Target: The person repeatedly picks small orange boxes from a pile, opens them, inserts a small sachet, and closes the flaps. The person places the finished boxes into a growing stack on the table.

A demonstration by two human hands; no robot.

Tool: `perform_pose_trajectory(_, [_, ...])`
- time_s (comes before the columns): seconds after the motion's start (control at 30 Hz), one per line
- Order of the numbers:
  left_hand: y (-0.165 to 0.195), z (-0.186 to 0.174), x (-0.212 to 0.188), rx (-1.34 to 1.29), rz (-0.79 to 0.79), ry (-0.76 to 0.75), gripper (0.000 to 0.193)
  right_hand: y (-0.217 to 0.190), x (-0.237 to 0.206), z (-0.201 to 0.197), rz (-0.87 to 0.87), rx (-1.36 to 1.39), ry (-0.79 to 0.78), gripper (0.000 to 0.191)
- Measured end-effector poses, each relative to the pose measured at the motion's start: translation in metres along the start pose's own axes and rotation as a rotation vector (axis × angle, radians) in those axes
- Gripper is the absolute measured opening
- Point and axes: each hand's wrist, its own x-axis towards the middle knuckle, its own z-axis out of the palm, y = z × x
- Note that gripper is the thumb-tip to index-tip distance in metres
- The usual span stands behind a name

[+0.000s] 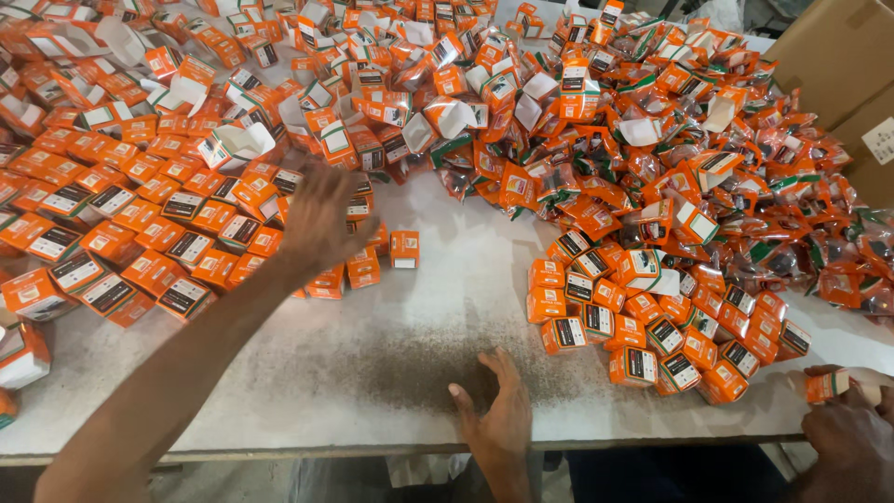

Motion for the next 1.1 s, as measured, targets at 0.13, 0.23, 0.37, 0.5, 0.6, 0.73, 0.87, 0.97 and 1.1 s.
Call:
perform_pose_trajectory(0.13, [-0.050, 0.022, 0.084, 0.195, -0.403, -0.003, 0.077, 0.001, 0.000, 0.000, 0.012, 0.017, 0.004, 0.084])
perform_pose_trajectory(0.23, [-0.068, 0.049, 0.103, 0.084, -0.682, -0.176, 0.080, 0.001, -0.001, -0.001, 0.043, 0.054, -0.007, 0.085])
perform_pose_trajectory(0.37, [-0.079, 0.060, 0.098, -0.203, -0.805, 0.062, 0.050, 0.000, -0.001, -0.005, 0.056, 0.106, 0.001, 0.082])
perform_pose_trajectory(0.5, [-0.065, 0.016, 0.075, -0.229, -0.718, 0.158, 0.038, -0.004, 0.000, -0.007, -0.036, 0.042, 0.010, 0.074])
perform_pose_trajectory(0.6, [-0.001, -0.018, 0.028, -0.219, -0.185, 0.299, 0.050, -0.006, 0.002, -0.009, -0.049, 0.027, -0.011, 0.063])
perform_pose_trajectory(0.73, [0.098, -0.027, -0.036, -0.108, 0.023, 0.055, 0.062, -0.007, 0.005, -0.015, -0.091, 0.039, -0.070, 0.046])
perform_pose_trajectory(0.87, [0.118, -0.012, -0.037, -0.022, 0.107, 0.099, 0.057, -0.007, 0.006, -0.020, -0.138, 0.049, -0.091, 0.044])
perform_pose_trajectory(0.97, [0.088, -0.011, -0.008, -0.395, -0.346, 0.061, 0.052, -0.007, 0.006, -0.021, -0.132, 0.072, -0.096, 0.043])
perform_pose_trajectory(1.1, [0.024, -0.029, 0.036, -0.236, -0.077, 0.546, 0.041, -0.009, 0.006, -0.018, -0.127, 0.031, -0.078, 0.042])
